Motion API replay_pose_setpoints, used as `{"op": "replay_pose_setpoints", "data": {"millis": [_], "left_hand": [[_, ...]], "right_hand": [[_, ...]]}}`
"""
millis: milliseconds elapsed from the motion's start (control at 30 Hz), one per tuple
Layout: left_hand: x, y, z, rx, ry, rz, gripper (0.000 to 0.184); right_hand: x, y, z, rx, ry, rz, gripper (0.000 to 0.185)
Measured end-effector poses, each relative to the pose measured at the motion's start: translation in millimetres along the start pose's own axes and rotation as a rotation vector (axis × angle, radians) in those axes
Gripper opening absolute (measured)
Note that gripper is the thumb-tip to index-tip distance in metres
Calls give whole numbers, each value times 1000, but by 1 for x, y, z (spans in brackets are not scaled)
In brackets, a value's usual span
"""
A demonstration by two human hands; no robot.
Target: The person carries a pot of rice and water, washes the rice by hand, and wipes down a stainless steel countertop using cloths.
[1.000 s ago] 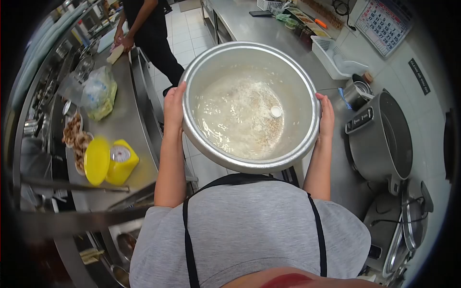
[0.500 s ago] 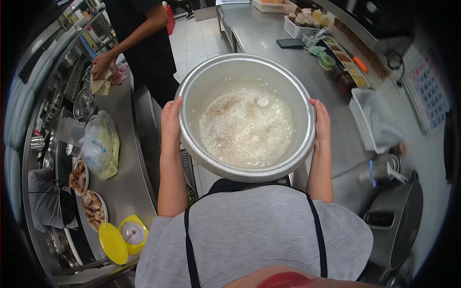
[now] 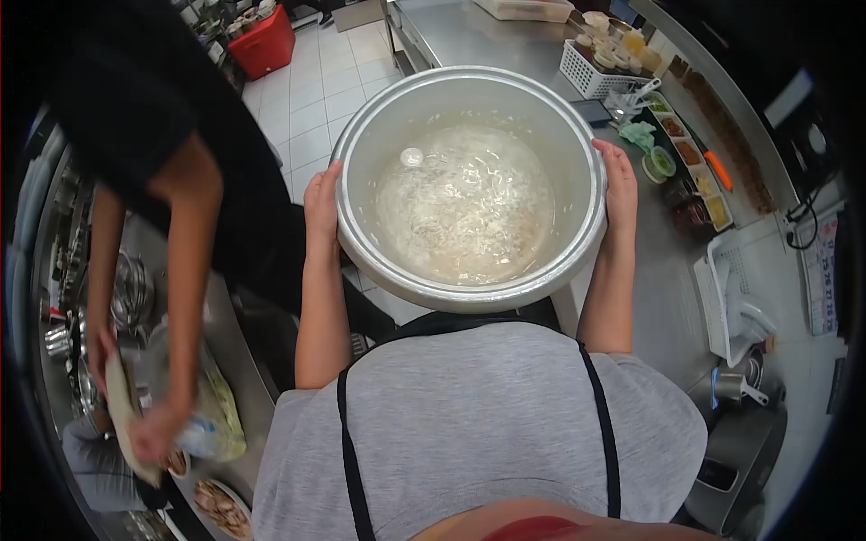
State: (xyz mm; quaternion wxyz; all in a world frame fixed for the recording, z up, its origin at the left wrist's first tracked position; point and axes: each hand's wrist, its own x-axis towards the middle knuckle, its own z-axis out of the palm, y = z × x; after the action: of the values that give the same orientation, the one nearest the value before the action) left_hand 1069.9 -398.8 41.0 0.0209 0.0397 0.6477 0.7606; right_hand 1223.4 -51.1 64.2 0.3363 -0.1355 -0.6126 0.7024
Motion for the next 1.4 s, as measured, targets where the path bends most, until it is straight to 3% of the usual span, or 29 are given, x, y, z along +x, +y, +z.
{"op": "replay_pose_setpoints", "data": {"millis": [200,467,633,933,1167,1400], "left_hand": [[135,-8,15,-127,-35,66,29],[275,55,21,37,151,177,26],[370,38,-29,93,209,131,29],[572,-84,-125,64,279,-64,32],[727,-95,-117,36,265,-108,30],[877,-29,-93,121,275,52,26]], "right_hand": [[115,56,58,-40,29,-133,20],[267,156,174,113,-49,170,25],[340,190,258,146,-173,367,26],[477,242,410,24,-278,231,24],[580,272,492,-64,-199,88,19],[713,355,557,-36,-184,67,21]]}}
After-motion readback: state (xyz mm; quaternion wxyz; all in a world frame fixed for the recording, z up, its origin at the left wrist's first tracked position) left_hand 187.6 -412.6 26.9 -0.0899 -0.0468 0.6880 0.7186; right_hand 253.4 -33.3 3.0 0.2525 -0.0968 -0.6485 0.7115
